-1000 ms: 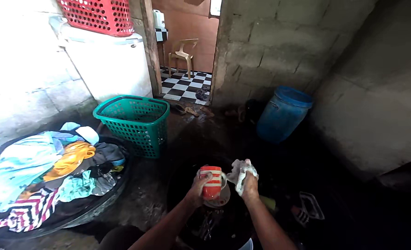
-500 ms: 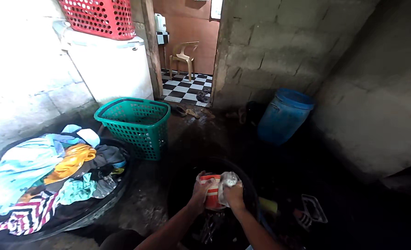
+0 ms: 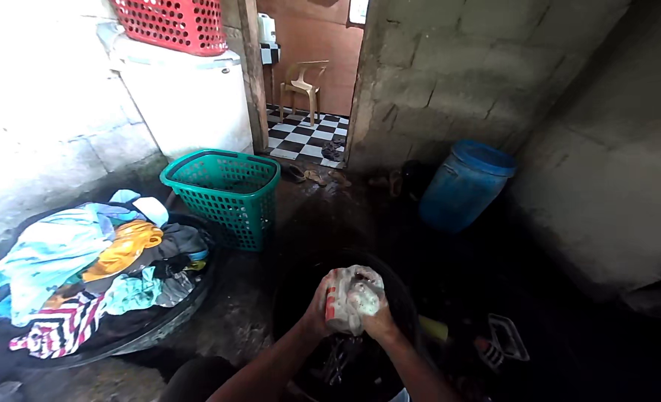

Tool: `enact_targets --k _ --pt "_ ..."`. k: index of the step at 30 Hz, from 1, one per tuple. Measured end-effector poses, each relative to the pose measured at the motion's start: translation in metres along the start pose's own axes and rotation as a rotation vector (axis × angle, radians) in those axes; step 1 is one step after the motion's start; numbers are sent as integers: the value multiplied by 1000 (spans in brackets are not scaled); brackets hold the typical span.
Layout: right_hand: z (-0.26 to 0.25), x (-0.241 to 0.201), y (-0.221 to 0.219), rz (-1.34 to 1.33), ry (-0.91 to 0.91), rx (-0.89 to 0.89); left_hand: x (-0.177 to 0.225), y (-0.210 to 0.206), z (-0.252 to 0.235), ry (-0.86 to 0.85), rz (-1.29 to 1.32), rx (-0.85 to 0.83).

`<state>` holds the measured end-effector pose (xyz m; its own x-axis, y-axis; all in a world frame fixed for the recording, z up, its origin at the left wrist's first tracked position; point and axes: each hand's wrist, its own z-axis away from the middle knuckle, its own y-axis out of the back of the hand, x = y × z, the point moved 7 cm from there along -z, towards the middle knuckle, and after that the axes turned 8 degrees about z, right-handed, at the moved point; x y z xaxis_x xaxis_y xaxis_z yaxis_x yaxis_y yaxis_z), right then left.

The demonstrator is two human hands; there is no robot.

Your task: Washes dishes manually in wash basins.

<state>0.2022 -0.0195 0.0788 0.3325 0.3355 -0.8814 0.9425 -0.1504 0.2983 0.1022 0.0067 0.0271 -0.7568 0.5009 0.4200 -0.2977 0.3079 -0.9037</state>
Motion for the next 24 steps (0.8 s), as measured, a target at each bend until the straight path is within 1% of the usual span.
enact_targets --k 1,2,4,5,6,8,9,10,11,12,13,14,15,16,18,20,22,23,24 --pt "-1 0 -5 -4 69 -40 -2 0 2 33 -1 -14" --pt "-2 2 -7 -6 91 -71 -4 1 3 64 -17 -10" --pt "-6 9 -6 -44 83 -111 -7 2 4 110 -66 19" --pt "-7 15 -4 -62 67 -96 -8 1 5 124 -77 11" --pt "-7 19 -1 -92 60 -46 -10 -1 6 135 -58 -7" --pt "-1 19 4 -106 40 108 -12 -3 8 150 -21 -5" --pt "4 17 7 -49 -1 184 -11 -4 9 147 -9 -2" --pt "11 16 10 25 -80 250 -10 -7 9 141 1 -7" --pt "13 17 12 43 -185 274 -9 -9 9 144 16 -38" --pt "12 20 14 45 -243 314 -9 -11 9 159 22 -69" --pt "9 20 16 47 -304 317 -9 -12 9 180 11 -80" --pt "6 19 18 49 -397 268 -10 -12 10 205 -23 -69" --pt "1 17 20 88 -456 209 -10 -10 10 226 -67 -41" --pt "-4 14 21 150 -488 142 -10 -7 11 233 -122 22" --pt "-9 9 19 272 -528 63 -12 -3 11 218 -118 127" --pt "0 9 12 264 -619 97 -12 -1 10 181 -63 216" --pt "17 11 -1 112 -696 172 -4 3 7 93 -28 309" --pt "25 11 -8 34 -677 228 1 6 4 39 -3 336" --pt "31 12 -15 -35 -608 283 4 10 2 -13 32 338"
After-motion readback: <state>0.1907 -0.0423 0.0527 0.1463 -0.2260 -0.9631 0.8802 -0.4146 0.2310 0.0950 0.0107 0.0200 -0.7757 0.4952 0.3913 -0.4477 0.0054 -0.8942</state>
